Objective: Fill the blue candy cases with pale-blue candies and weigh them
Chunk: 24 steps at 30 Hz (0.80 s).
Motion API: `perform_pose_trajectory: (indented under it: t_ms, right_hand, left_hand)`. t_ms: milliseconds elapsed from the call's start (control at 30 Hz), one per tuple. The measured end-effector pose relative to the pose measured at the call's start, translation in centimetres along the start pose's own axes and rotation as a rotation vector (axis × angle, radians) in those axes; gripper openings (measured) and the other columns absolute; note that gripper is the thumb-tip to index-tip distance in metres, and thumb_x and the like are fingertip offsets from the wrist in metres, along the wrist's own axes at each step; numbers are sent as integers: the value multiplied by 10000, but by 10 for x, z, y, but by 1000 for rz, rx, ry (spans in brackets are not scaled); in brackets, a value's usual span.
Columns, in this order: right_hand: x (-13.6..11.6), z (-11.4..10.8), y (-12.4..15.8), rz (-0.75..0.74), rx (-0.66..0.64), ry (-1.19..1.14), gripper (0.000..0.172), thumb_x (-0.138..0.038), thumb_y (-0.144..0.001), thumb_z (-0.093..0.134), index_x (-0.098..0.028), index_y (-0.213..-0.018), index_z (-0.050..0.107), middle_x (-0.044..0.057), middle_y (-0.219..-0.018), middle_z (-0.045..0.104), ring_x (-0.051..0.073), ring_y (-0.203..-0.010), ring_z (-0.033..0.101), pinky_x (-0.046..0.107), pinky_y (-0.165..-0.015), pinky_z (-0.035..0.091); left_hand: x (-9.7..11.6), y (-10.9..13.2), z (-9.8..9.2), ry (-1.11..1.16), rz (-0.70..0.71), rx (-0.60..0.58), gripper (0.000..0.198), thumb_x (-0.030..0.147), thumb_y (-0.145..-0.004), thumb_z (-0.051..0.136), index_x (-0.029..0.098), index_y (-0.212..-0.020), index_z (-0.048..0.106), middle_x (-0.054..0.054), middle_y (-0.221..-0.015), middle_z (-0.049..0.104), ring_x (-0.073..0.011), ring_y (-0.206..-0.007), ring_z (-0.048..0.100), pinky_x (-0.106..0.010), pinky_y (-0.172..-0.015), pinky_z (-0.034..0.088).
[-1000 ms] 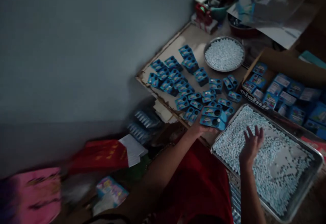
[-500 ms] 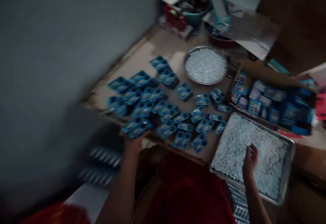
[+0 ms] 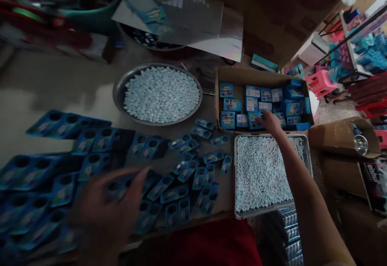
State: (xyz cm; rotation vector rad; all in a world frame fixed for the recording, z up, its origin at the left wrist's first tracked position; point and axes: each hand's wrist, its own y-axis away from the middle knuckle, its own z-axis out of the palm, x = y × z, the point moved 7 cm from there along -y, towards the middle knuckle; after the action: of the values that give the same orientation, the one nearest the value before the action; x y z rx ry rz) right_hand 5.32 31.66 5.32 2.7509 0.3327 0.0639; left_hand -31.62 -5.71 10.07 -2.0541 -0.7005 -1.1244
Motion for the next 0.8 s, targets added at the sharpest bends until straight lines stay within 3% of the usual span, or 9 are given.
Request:
perform_pose_trajectory:
  t_ms: [33,100,200,267,333,467,567,700,800]
  right_hand:
    - [-9,6,-15,2,-51,39,559,-502,-1032,702,-131,-1448,665,206,-1354,781,339,-1261,746,401,-1043,568]
    - [-27,17,-34,15,-81,67,754,-532,-932,836,-75,-1492,621,286,-1476,694,412,-1356,693,455,-1092,563]
    - [-42,37,-36,61,-107,118,935,-512,-858,913,-23,-1563,539,372,-1566,573,486,-1431,625,542,-1130,551]
    - [-47,48,-30,78,-123,127,956,-468,-832,939,-39,-1580,527,378,-1560,568,482,-1437,618,569,-1168,521]
    - [-46,54,-24,90,-147,122,1023,-422,-780,979,-95,-1621,499,352,-1541,598,470,-1413,640,576,-1177,508]
    - [-41,44,-18,51,-120,5,1212,-354,-733,990,-180,-1738,335,283,-1555,636,437,-1363,686,530,-1129,539]
    - [-38,11,-6,-15,86,-147,1207,-311,-713,968,-142,-1730,340,253,-1548,665,454,-1442,616,606,-1223,463]
    - [-40,-32,49,-269,394,-462,1000,-283,-746,896,-205,-1653,484,176,-1575,631,398,-1458,596,553,-1233,507]
    - [-42,-36,110,-436,543,-732,980,-299,-794,876,-288,-1675,446,134,-1607,595,351,-1483,589,505,-1199,562]
  left_hand:
    - [24,-35,50,-33,225,-94,214,284,-858,908,322,-1049,819,-18,-946,788,-284,-907,718,-434,-902,578]
    - [52,-95,173,-43,425,-425,129,275,-944,811,254,-1071,802,-78,-1042,804,-304,-1038,737,-435,-976,565]
    - [55,-134,352,-151,418,-995,345,291,-849,887,204,-1167,785,-142,-1188,779,-375,-1242,674,-489,-1145,507]
    - [38,-130,430,-290,329,-1266,582,352,-711,999,192,-1220,767,-169,-1270,756,-409,-1330,626,-523,-1195,478]
    - [20,-121,467,-377,306,-1342,677,384,-579,1066,164,-1149,775,-205,-1251,753,-452,-1356,601,-575,-1202,462]
    - [1,-116,473,-418,353,-1342,584,370,-467,1068,168,-929,775,-178,-1086,768,-473,-1291,629,-564,-1160,469]
    - [8,-126,449,-369,392,-1328,407,359,-613,954,196,-946,786,-114,-1032,778,-392,-1161,707,-460,-1065,521]
    - [52,-140,377,43,371,-1090,404,382,-813,812,211,-1175,760,-77,-1197,787,-296,-1135,732,-394,-1041,549]
    - [78,-122,302,378,159,-847,540,451,-830,878,237,-1297,712,-55,-1223,775,-271,-1116,726,-383,-1005,589]
